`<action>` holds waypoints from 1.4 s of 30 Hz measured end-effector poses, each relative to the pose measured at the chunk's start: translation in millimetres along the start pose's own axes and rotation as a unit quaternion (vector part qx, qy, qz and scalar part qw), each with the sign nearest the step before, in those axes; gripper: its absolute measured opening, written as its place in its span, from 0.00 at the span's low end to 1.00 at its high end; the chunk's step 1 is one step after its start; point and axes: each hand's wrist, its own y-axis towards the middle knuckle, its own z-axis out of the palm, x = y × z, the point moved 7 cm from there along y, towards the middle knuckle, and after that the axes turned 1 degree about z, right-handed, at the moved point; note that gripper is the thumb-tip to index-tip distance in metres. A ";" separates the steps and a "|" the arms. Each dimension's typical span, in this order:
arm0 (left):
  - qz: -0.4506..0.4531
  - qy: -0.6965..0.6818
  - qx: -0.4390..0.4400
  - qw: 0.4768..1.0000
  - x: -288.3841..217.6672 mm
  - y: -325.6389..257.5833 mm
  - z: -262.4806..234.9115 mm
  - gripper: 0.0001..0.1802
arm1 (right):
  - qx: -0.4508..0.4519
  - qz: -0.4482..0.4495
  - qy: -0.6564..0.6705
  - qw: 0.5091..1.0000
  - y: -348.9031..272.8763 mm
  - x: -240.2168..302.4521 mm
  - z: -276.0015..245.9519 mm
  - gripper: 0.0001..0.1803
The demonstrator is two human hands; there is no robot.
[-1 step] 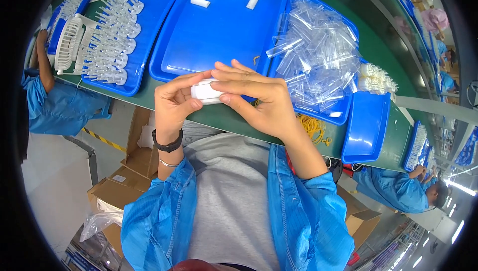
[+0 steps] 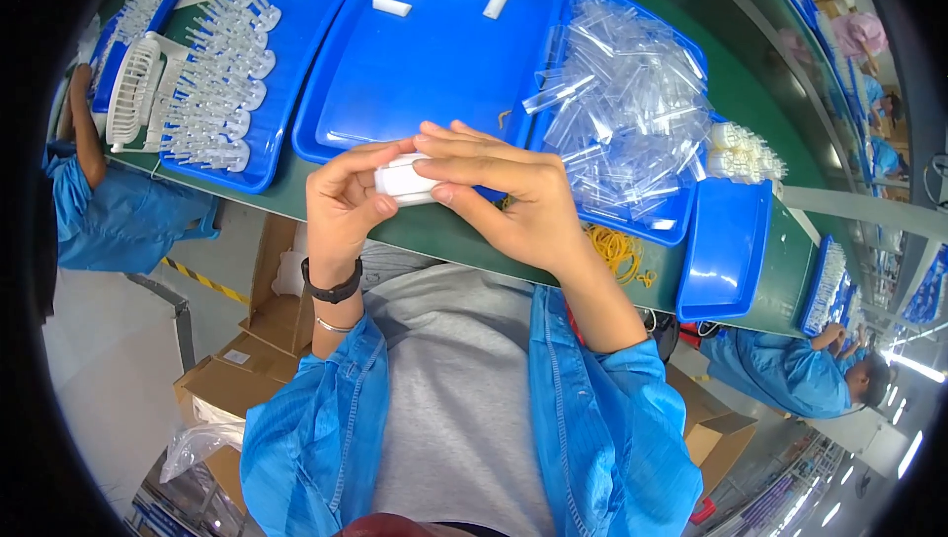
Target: The person assembles plastic tubes into white plastic holders by hand, then secures them with rubber bands.
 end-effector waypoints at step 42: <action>-0.137 -0.087 -0.060 0.985 29.3 -5.9 -10.9 0.26 | -0.069 0.061 -0.409 0.908 -7.0 -28.8 -69.4 0.16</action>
